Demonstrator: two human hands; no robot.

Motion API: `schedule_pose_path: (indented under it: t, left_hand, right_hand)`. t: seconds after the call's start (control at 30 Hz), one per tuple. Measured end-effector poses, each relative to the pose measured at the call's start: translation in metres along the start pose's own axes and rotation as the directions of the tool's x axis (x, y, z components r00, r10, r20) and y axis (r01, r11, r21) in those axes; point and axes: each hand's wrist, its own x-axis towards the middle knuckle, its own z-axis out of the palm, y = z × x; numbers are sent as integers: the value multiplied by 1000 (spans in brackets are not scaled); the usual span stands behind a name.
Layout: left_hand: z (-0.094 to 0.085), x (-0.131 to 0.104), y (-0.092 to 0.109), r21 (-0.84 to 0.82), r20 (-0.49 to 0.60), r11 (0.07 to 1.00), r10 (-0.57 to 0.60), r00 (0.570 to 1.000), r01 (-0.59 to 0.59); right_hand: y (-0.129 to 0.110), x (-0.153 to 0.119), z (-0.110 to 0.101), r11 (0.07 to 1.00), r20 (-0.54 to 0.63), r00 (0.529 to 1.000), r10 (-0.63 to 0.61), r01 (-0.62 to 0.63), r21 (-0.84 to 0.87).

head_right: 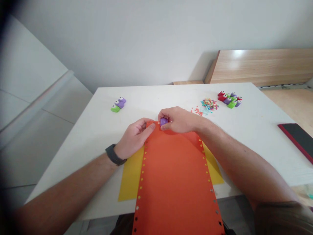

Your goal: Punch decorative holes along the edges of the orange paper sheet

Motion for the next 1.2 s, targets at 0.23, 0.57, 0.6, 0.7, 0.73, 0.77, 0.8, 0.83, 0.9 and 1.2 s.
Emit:
schedule_pose_path:
  t: [0.23,0.57,0.6,0.7,0.73,0.77,0.8,0.83,0.9,1.2]
  left_hand:
    - [-3,0,4,165,-6,986,26,1000,-24]
    - [-3,0,7,241,21,969,40,999,-44]
    - [-3,0,7,243,20,969,39,999,-42]
    - [-4,0,7,236,20,971,30,999,-34]
    - [-4,0,7,231,21,972,27,999,-31]
    - [-4,0,7,227,21,974,24,999,-28]
    - [-4,0,7,223,20,974,20,1000,-25]
    - [-4,0,7,223,20,975,17,1000,-21]
    - [-4,0,6,233,15,972,12,1000,-15]
    - [-2,-2,8,294,-2,954,58,998,-55]
  right_hand:
    - [-7,-1,1,1000,-9,1000,-17,17,4]
    - [-9,0,7,999,-18,999,-27,27,-23]
    - [-10,0,7,999,-17,999,-28,28,-24]
    - [-11,0,7,999,-9,1000,-25,25,-20]
    - [-11,0,7,1000,-8,1000,-27,27,-17]
    - [-11,0,8,999,-8,1000,-30,30,-15]
    - [-11,1,8,999,-10,999,-33,33,-13]
    - [-11,1,8,999,-12,999,-35,34,-12]
    - [-12,0,8,999,-15,999,-35,34,-12]
    - [-14,-1,11,999,-19,999,-32,31,-36]
